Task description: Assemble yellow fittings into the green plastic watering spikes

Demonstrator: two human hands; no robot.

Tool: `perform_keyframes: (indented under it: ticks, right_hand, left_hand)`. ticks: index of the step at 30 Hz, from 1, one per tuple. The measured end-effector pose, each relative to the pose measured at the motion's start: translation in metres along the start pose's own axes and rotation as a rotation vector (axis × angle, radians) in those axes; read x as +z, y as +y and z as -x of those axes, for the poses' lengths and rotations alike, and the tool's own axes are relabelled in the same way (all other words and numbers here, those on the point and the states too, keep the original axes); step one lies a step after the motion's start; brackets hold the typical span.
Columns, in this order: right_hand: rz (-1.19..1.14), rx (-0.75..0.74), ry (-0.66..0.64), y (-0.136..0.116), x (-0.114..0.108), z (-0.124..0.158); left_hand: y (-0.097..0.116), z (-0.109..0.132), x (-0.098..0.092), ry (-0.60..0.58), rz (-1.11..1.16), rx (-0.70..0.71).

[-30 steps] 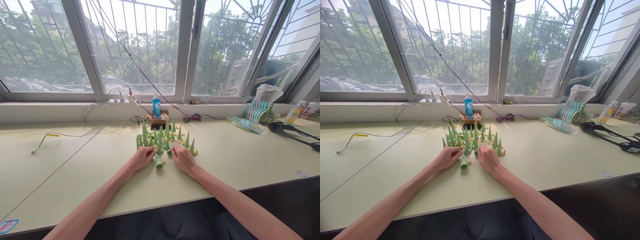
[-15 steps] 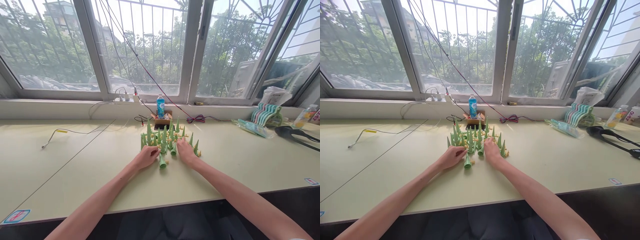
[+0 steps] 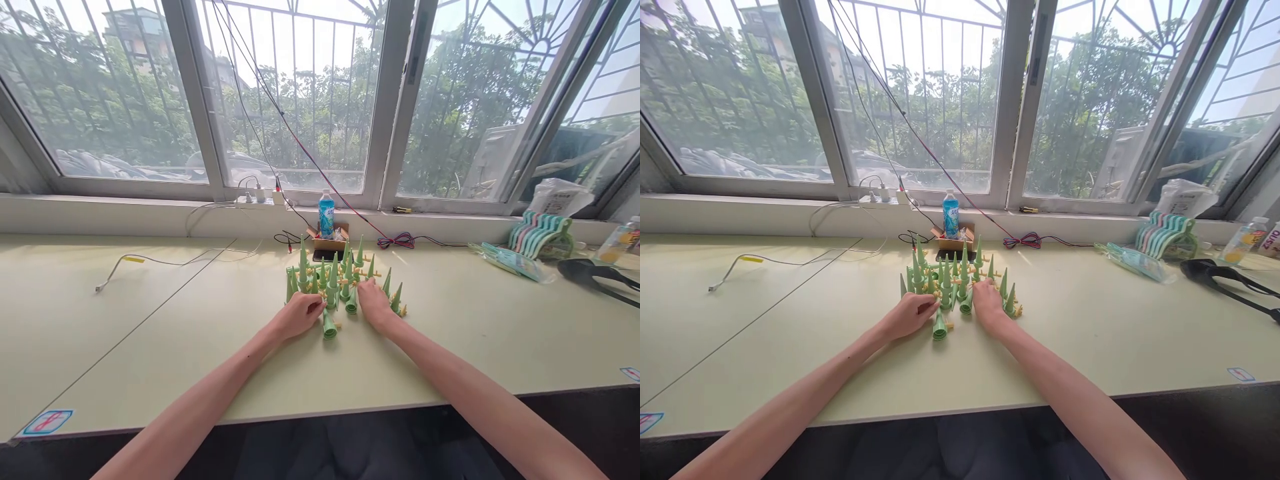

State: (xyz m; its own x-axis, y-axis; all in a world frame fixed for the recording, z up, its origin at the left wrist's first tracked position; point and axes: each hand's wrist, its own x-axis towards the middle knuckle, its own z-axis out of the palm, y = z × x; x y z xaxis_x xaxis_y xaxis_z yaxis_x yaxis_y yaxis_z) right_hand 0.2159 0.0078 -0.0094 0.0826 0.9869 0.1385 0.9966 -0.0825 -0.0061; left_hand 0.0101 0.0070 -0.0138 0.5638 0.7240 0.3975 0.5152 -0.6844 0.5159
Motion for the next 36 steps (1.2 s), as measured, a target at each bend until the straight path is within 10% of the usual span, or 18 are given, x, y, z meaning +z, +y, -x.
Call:
perform_keyframes:
  ticks: [23, 31, 36]
  right_hand:
    - [-0.099, -0.158, 0.101, 0.009, -0.004, 0.031]
    - [-0.592, -0.69, 0.474, 0.004, 0.006, 0.042]
    - [-0.919, -0.683, 0.474, -0.004, 0.014, 0.047]
  left_hand:
    - [0.001, 0.001, 0.004, 0.044, -0.042, 0.066]
    - [0.013, 0.003, 0.001, 0.095, -0.063, 0.096]
    - [0.015, 0.006, 0.001, 0.077, -0.045, 0.108]
